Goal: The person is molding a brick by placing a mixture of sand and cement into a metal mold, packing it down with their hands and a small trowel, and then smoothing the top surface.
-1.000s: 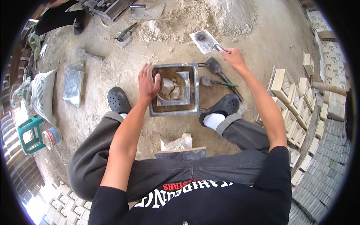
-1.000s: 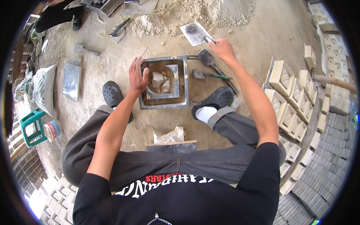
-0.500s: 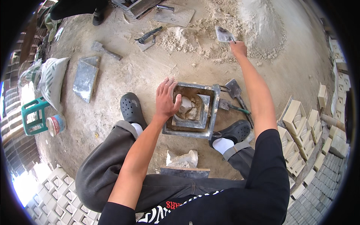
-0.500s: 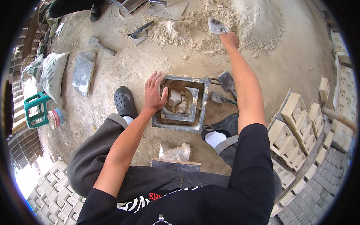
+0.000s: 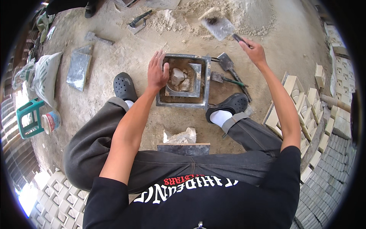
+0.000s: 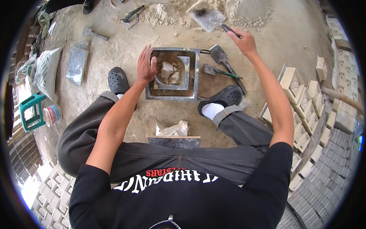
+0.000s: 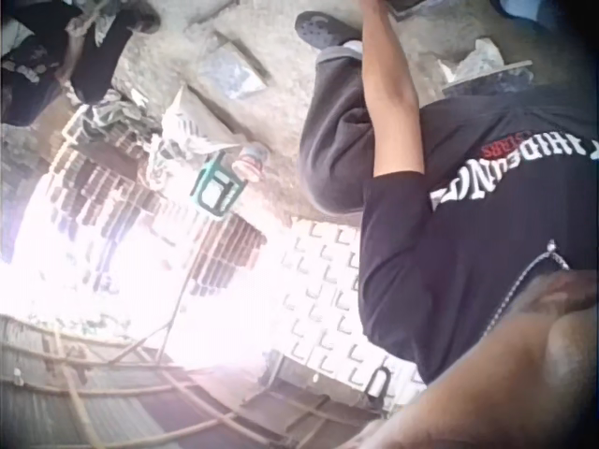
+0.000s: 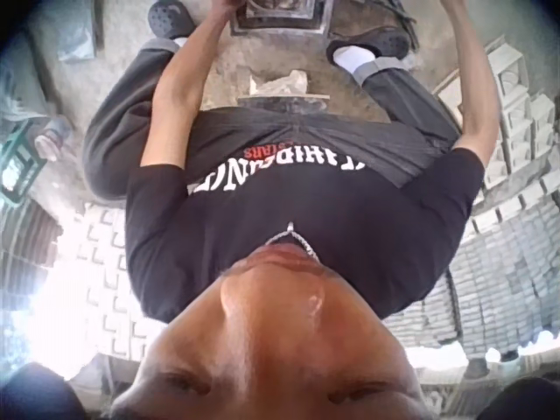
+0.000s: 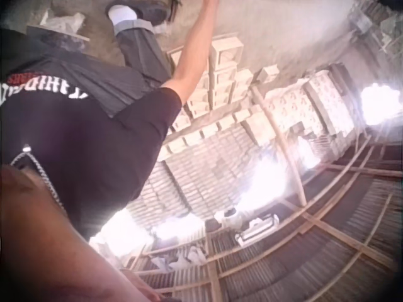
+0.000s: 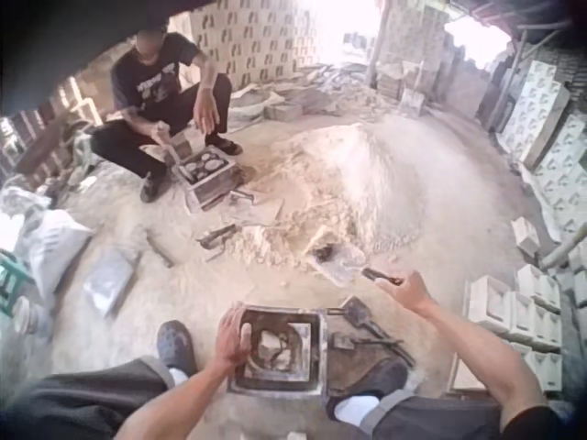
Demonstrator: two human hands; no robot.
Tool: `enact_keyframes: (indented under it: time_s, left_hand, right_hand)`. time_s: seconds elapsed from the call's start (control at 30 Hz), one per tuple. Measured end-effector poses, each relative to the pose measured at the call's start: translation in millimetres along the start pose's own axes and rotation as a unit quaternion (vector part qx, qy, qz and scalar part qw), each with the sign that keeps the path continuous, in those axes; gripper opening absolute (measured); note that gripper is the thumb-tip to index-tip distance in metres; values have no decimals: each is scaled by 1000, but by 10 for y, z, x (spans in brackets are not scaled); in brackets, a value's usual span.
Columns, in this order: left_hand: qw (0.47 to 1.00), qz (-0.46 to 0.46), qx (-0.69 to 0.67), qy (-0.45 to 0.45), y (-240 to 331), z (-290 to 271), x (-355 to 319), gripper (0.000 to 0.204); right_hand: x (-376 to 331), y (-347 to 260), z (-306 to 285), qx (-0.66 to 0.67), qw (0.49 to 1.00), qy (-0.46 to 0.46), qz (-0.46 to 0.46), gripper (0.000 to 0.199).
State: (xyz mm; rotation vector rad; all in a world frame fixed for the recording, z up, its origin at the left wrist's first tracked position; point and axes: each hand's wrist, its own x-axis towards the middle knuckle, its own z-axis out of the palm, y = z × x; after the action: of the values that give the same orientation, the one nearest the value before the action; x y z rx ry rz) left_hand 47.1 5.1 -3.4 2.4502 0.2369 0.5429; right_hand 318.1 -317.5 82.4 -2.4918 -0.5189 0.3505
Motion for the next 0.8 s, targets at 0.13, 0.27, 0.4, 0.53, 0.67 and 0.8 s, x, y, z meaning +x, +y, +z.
enact_keyframes:
  time_s: [0.13,0.27,0.4,0.53,0.67,0.8]
  left_hand:
    - [994,-94,-20,60,111,-51,-305,44]
    - [835,-511,-131,156,420,-120,-579,53]
    - [598,-724,-112,326,896,-17,-844,74]
    - [420,-821,-265,283,1365,202,-1121,105]
    - [363,-731,-533,223,1637,364,-1319,117]
    - [258,-698,-644,177,1611,385,-1184,123]
  right_hand:
    - [-847,-266,-342,-5,996,-78,-29,35]
    - [-1515,-247,-289,58,987,-98,-111,31]
    - [-1830,-314,-240,2,975,-126,-185,28]
    - [-1927,-239,-202,-65,958,-109,-257,30]
    - [-1902,-221,-163,-88,944,-92,-305,31]
    - [-1883,-206,-185,-122,921,-79,-362,30]
